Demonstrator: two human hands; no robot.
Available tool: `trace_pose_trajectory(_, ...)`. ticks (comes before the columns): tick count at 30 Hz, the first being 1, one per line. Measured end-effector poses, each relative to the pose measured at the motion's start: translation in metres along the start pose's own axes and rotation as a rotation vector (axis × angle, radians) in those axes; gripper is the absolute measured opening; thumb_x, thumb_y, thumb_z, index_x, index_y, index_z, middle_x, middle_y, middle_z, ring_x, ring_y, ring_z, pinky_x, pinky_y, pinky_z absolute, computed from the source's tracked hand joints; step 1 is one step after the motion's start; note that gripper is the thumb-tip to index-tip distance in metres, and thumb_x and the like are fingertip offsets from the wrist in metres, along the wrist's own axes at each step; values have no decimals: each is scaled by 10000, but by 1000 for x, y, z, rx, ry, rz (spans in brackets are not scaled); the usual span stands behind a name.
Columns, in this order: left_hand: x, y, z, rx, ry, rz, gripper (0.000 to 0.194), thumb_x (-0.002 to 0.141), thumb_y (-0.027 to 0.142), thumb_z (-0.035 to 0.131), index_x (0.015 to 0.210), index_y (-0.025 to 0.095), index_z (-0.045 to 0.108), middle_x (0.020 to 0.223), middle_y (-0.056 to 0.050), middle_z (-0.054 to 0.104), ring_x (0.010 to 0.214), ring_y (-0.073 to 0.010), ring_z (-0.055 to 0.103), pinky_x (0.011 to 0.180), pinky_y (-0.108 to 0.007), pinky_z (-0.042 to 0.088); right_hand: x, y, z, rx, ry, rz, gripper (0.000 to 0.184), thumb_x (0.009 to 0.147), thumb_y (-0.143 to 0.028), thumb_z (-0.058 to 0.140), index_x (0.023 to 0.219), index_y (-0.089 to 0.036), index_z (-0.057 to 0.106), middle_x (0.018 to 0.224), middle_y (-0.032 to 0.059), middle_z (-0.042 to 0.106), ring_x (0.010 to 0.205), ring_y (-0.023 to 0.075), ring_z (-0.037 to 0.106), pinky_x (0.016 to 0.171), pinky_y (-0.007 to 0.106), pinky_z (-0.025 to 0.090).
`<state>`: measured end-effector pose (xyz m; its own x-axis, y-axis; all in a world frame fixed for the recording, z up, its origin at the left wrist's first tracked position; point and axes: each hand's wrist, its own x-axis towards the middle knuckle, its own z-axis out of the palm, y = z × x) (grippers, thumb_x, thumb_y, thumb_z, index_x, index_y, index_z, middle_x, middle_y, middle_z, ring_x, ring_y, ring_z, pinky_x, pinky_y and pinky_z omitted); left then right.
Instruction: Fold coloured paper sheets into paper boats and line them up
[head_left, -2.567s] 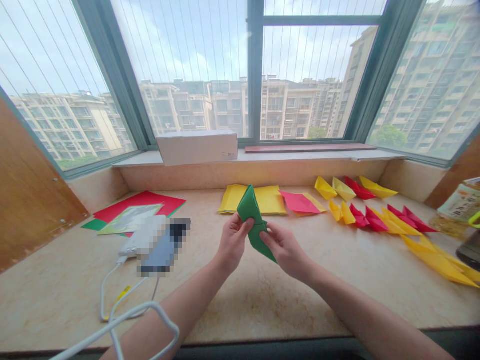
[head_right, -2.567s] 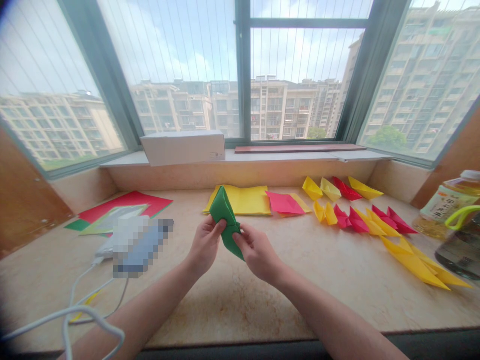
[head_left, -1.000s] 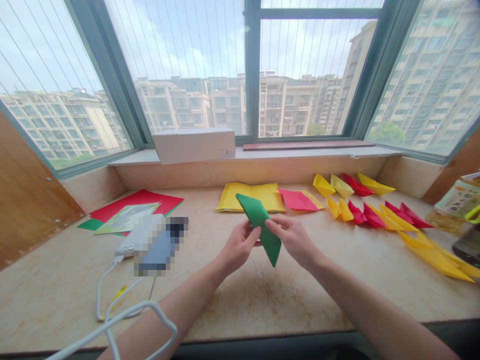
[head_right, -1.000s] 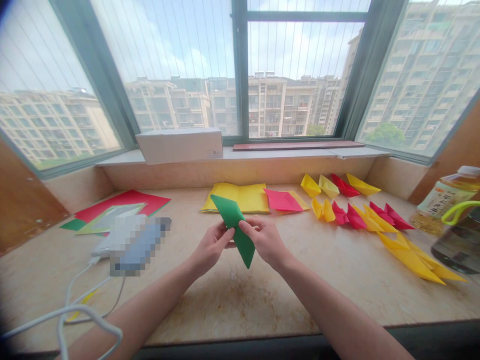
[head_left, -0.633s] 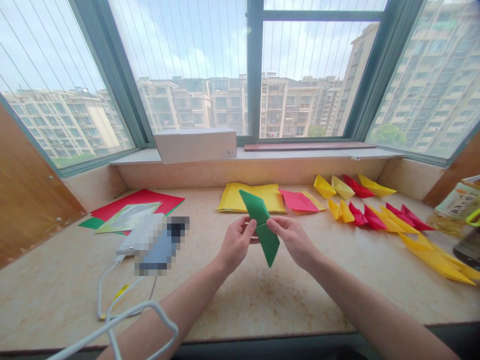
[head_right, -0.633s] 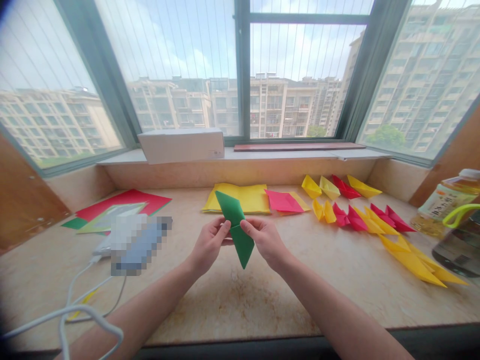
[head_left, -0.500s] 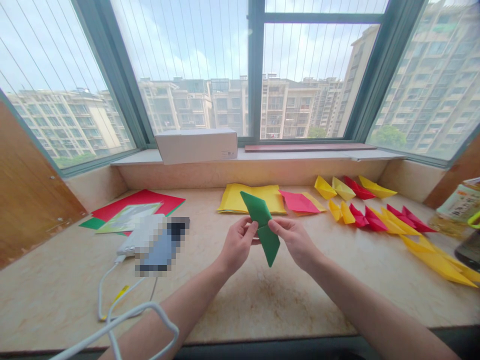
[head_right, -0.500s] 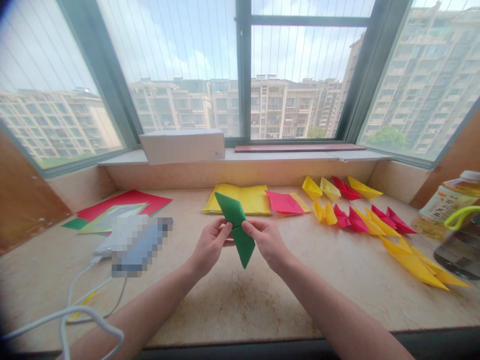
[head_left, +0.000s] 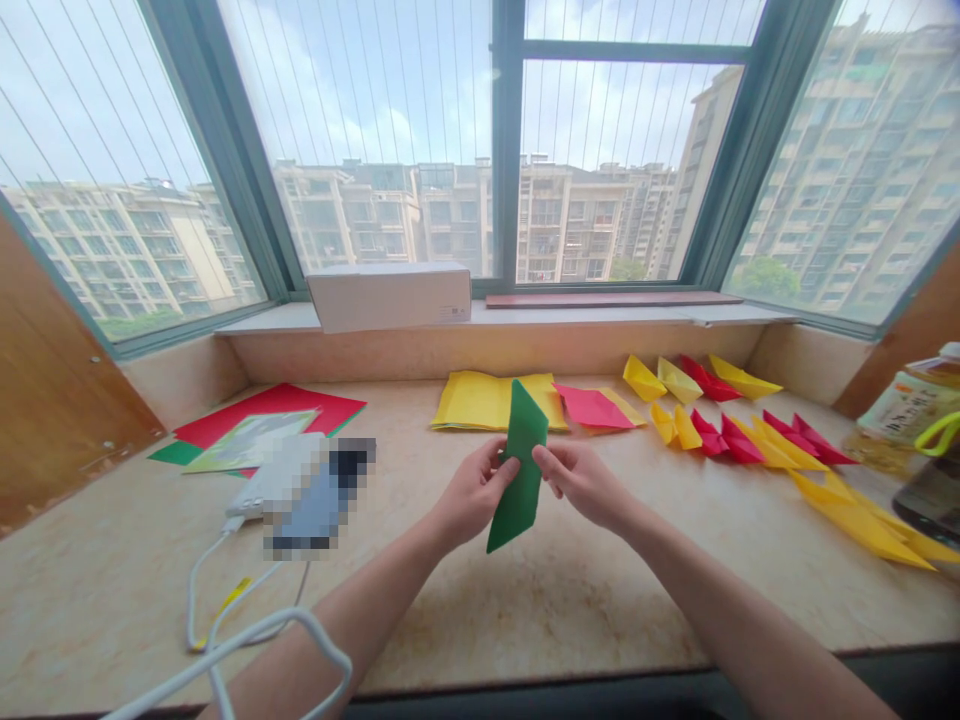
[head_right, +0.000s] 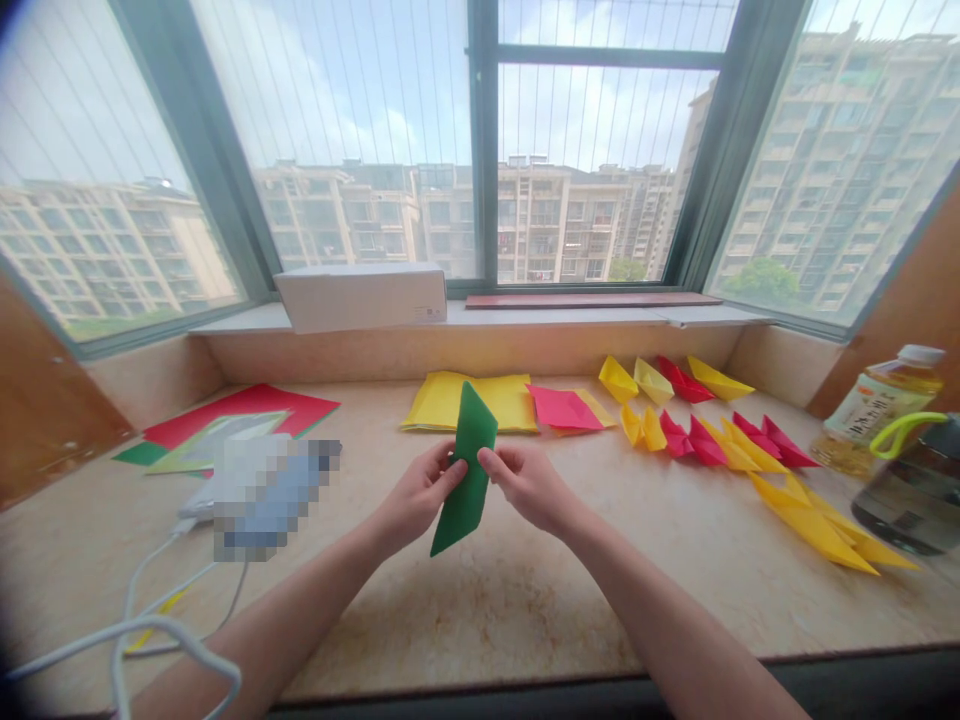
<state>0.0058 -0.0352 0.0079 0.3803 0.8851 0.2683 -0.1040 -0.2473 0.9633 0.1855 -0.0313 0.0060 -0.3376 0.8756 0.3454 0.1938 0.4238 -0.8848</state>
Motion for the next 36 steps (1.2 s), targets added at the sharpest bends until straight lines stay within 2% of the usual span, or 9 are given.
trace_pose_trajectory(3,-2,5,0,13,-118,-21,320,880,415,618,1082,170,660,873,-69,692,733,-179,637,619,-249,481,-4,2,1,-37,-121,-8,494,924,-579,464,641,-179,531,548,-45,378,505,95,333,467,241,225)
trace_pose_trajectory(5,-2,5,0,14,-155,-18,318,886,414,610,1082,169,660,916,-75,688,801,-191,636,677,-262,492,-5,5,4,-38,-134,-11,493,926,-573,455,630,-182,507,553,-45,356,507,94,315,471,243,216)
trace_pose_trajectory(8,-2,0,2,31,-88,5,318,882,436,609,1032,161,658,897,-71,675,814,-188,631,700,-264,501,-2,11,10,-79,-47,-5,526,915,-586,451,570,-189,456,528,-41,332,493,95,300,466,252,197)
trace_pose_trajectory(11,-1,-6,3,8,-7,-68,397,871,521,586,1051,168,602,768,-33,651,599,-149,611,558,-263,506,0,15,16,-103,74,-8,544,899,-617,452,565,-188,464,524,-33,368,497,103,329,470,250,220)
trace_pose_trajectory(15,-1,-9,2,-9,-12,-191,466,851,604,558,982,157,555,709,-26,659,475,-138,583,450,-261,493,1,17,19,-52,56,20,660,891,-718,346,552,-177,514,502,-10,443,483,113,406,471,242,293)
trace_pose_trajectory(19,0,-7,0,68,-54,-147,449,879,582,531,874,136,584,724,-54,683,503,-125,577,473,-229,466,-2,16,17,-29,-1,77,743,871,-775,281,465,-187,485,408,-18,397,403,95,375,435,240,285)
trace_pose_trajectory(27,-1,1,-3,103,-155,-64,439,923,548,478,929,124,593,737,-66,681,573,-140,589,508,-223,439,-4,14,15,133,-15,58,727,897,-748,259,500,-182,485,421,-12,440,384,88,391,396,227,277)
trace_pose_trajectory(32,-3,-4,-4,193,-158,-58,424,867,544,582,933,125,592,676,-14,622,532,-96,527,463,-179,363,-1,10,13,280,199,101,599,845,-729,451,554,-208,404,436,-57,367,378,78,330,362,213,241)
trace_pose_trajectory(36,-4,-2,-3,105,-187,-192,465,789,532,687,1014,145,558,734,-37,670,526,-127,610,471,-209,455,-1,14,17,220,271,99,594,882,-690,433,547,-199,420,426,-45,388,381,81,355,366,212,240)
